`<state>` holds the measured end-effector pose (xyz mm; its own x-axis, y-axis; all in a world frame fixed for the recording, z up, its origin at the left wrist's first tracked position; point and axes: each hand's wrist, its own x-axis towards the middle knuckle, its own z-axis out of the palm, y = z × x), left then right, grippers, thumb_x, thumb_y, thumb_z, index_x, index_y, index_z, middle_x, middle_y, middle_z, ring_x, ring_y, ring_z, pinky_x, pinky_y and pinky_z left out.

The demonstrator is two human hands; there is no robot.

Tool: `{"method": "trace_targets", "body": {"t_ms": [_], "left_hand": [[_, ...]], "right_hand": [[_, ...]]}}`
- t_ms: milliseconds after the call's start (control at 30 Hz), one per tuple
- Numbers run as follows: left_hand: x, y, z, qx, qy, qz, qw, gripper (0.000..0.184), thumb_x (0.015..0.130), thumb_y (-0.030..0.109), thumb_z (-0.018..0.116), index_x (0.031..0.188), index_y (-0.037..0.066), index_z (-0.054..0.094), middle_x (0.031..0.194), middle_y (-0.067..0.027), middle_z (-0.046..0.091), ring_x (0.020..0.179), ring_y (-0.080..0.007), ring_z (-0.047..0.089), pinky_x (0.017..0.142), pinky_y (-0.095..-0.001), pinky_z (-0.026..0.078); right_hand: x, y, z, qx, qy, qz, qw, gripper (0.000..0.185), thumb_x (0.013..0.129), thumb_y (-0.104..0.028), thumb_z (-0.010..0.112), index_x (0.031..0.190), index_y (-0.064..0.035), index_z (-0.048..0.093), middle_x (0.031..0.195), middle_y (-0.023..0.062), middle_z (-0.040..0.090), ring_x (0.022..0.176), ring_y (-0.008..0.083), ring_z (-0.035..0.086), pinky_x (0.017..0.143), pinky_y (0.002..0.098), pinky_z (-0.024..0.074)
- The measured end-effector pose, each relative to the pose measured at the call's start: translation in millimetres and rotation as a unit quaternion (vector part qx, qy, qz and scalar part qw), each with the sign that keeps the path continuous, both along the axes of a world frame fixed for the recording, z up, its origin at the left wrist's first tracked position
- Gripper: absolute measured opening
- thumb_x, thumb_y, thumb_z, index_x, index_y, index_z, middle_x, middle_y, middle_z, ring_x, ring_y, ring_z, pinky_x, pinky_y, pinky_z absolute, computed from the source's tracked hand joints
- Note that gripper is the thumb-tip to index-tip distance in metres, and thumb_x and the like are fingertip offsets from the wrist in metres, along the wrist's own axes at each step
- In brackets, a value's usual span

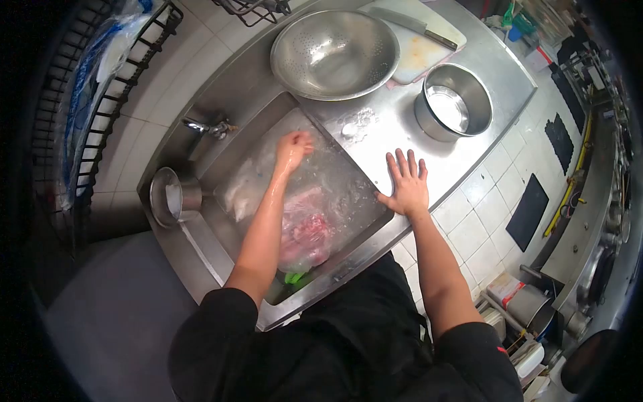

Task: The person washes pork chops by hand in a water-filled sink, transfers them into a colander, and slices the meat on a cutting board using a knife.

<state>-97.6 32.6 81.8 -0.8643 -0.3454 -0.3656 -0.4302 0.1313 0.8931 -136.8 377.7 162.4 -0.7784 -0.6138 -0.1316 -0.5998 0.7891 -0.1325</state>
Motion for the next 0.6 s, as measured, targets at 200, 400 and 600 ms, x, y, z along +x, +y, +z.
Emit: {"method": "trace_targets", "body": {"t_ms": [200,400,600], "left_hand": [[62,20,-46,-0.613,-0.132,-0.071,0.776,0.062,0.078,0.034,0.079,0.130,0.005,0.059,0.128,-0.0189,0.063,0.112,-0.0382,0.064,0.096,-0.0451,0.051],[40,-11,-142,-0.404,-0.340,-0.141,0.838,0.048,0.076,0.021,0.075,0.119,0.002,0.065,0.123,-0.0215,0.064,0.115,-0.0377,0.062,0.099,-0.0446,0.049],[85,-10,-61,-0.145,-0.042,0.249,0.956,0.030,0.073,0.000,0.064,0.102,-0.005,0.067,0.089,-0.0127,0.069,0.083,-0.0210,0.065,0.073,-0.0349,0.051]], "right_hand": [[-2,1,-3,-0.003,0.000,0.007,1.000,0.106,0.067,-0.059,0.071,0.155,-0.0166,0.030,0.159,0.0117,0.028,0.149,0.0358,0.019,0.118,0.0562,0.0138],[0,2,-4,-0.033,0.002,0.006,0.999,0.105,0.065,-0.057,0.074,0.153,-0.0172,0.033,0.158,0.0118,0.031,0.148,0.0358,0.020,0.118,0.0568,0.0145],[-2,2,-2,-0.005,-0.012,-0.001,1.000,0.107,0.067,-0.057,0.073,0.155,-0.0184,0.027,0.159,0.0099,0.028,0.149,0.0353,0.019,0.119,0.0565,0.0140]]}}
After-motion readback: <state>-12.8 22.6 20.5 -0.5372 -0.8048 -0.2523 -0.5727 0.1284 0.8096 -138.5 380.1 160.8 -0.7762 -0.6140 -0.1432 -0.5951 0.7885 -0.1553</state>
